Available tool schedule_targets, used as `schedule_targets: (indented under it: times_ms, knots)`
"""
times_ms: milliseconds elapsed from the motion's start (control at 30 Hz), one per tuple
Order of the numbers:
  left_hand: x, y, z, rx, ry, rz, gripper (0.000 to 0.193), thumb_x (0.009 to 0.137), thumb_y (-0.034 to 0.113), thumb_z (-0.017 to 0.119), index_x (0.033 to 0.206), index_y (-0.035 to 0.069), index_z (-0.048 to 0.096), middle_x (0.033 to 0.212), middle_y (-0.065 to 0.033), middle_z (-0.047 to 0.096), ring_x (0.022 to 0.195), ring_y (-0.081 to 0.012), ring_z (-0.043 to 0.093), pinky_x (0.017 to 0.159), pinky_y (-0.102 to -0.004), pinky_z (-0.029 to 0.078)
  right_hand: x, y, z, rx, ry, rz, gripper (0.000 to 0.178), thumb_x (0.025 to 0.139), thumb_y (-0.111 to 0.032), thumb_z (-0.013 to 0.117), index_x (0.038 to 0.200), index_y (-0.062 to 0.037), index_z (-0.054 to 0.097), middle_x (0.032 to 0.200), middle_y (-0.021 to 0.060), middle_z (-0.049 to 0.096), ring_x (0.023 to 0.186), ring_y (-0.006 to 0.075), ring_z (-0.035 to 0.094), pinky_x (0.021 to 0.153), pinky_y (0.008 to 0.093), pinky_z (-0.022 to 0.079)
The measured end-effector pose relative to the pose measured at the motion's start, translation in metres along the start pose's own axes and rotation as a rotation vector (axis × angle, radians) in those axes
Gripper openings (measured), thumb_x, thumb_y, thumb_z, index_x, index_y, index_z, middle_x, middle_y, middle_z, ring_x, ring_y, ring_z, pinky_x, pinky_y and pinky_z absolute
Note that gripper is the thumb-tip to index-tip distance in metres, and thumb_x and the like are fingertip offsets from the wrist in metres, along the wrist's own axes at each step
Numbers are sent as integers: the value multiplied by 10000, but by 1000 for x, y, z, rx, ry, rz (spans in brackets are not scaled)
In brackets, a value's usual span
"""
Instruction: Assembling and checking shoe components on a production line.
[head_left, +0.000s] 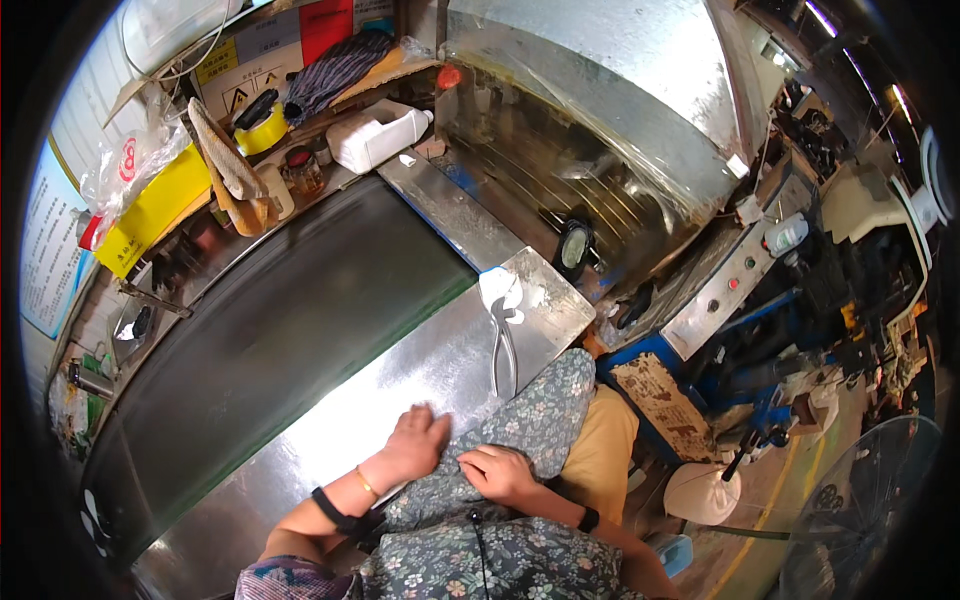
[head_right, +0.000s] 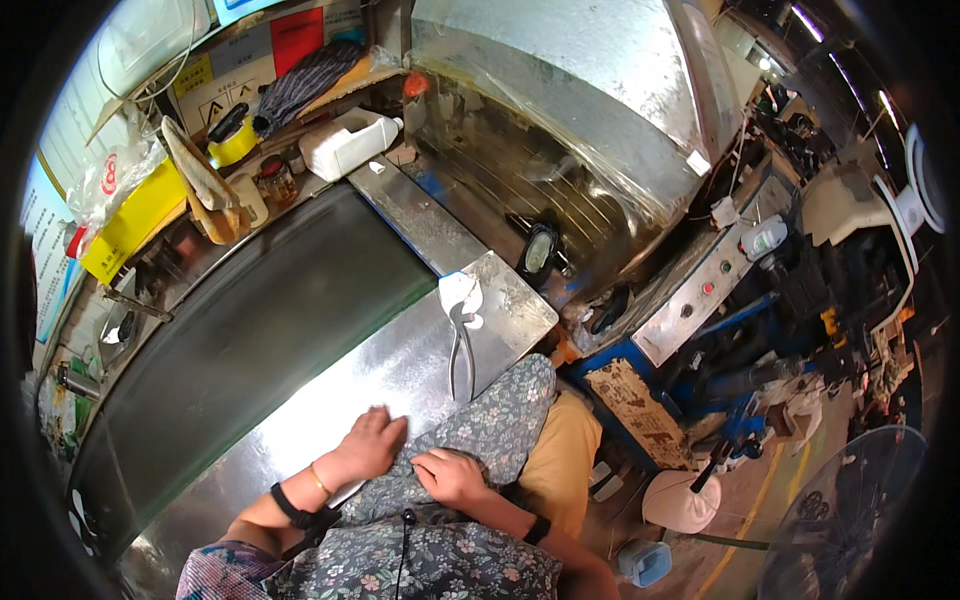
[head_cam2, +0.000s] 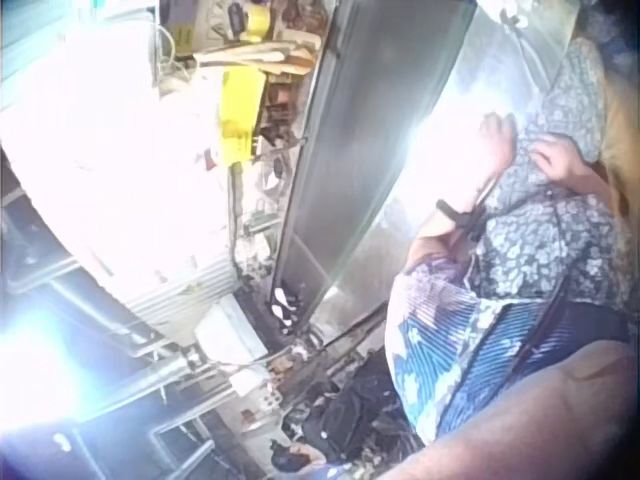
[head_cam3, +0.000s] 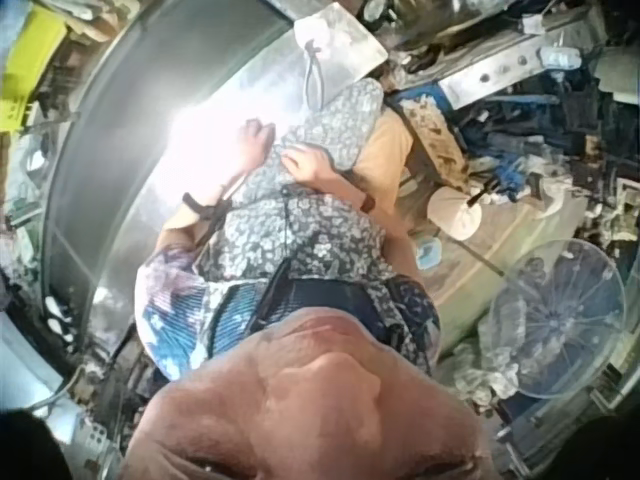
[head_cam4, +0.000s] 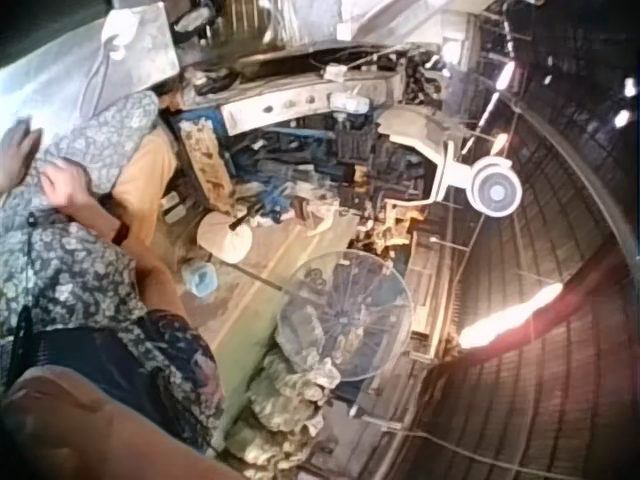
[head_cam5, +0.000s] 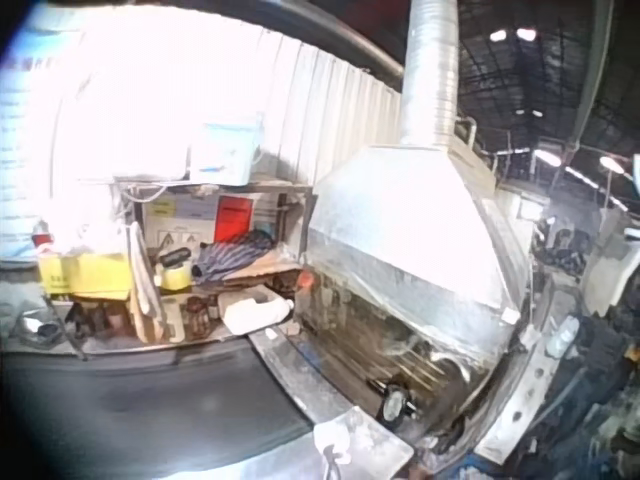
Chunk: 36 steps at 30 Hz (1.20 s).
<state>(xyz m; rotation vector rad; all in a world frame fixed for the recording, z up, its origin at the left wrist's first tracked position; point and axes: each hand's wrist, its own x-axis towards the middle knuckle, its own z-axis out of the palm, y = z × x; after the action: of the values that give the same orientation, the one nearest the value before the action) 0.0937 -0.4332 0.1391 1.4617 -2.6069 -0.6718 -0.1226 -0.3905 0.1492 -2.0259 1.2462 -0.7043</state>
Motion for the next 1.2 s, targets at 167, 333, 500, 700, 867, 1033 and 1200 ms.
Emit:
schedule_targets:
  times_ms: [167,333,500,700,867,1033,1200]
  knots:
    - [40,75,-24,-343,-122,622,718,763,35,627,1451,122,441,1483,-197,431,1390,-356,393,1156,-451,300,-3,11,0,-29,-148,154,375,846,-268,621,1162,-67,649,1190,187,639,1081,374,614,917,461,490]
    - [61,94,-12,-373,-208,679,682,638,-20,581,1312,86,592,1340,-129,580,1223,-334,529,1048,-399,426,-32,47,30,105,-129,88,409,839,-265,622,1198,-70,632,1232,206,615,1149,371,581,958,467,464]
    - [46,88,-7,-410,-295,600,690,643,-48,513,1311,102,599,1383,-109,555,1289,-313,495,1096,-390,378,-27,42,31,17,-35,65,413,812,-264,658,1175,-66,648,1207,189,639,1152,358,594,932,459,480]
    - [49,98,-13,-424,-363,566,686,650,-21,518,1324,91,582,1388,-118,551,1309,-306,484,1105,-374,369,-27,48,27,53,145,78,393,791,-243,673,1137,-57,659,1153,183,655,1096,364,614,901,453,493]
    - [50,87,2,-472,-315,573,682,648,-16,522,1318,96,583,1387,-116,552,1315,-312,479,1096,-383,388,-34,63,44,91,20,22,376,773,-225,685,1105,-49,667,1108,178,668,1050,369,631,875,448,504]
    - [50,90,7,-457,-256,525,701,641,-23,537,1331,98,571,1402,-119,536,1316,-334,472,1083,-403,398,-71,81,38,85,-294,-120,367,772,-219,684,1097,-49,669,1098,177,670,1042,369,633,867,448,505]
    - [49,90,13,-471,-221,473,670,669,-13,547,1331,92,573,1393,-124,544,1298,-341,484,1075,-403,404,-35,54,35,130,-451,-200,355,771,-211,683,1086,-49,670,1085,176,672,1032,369,635,858,449,506]
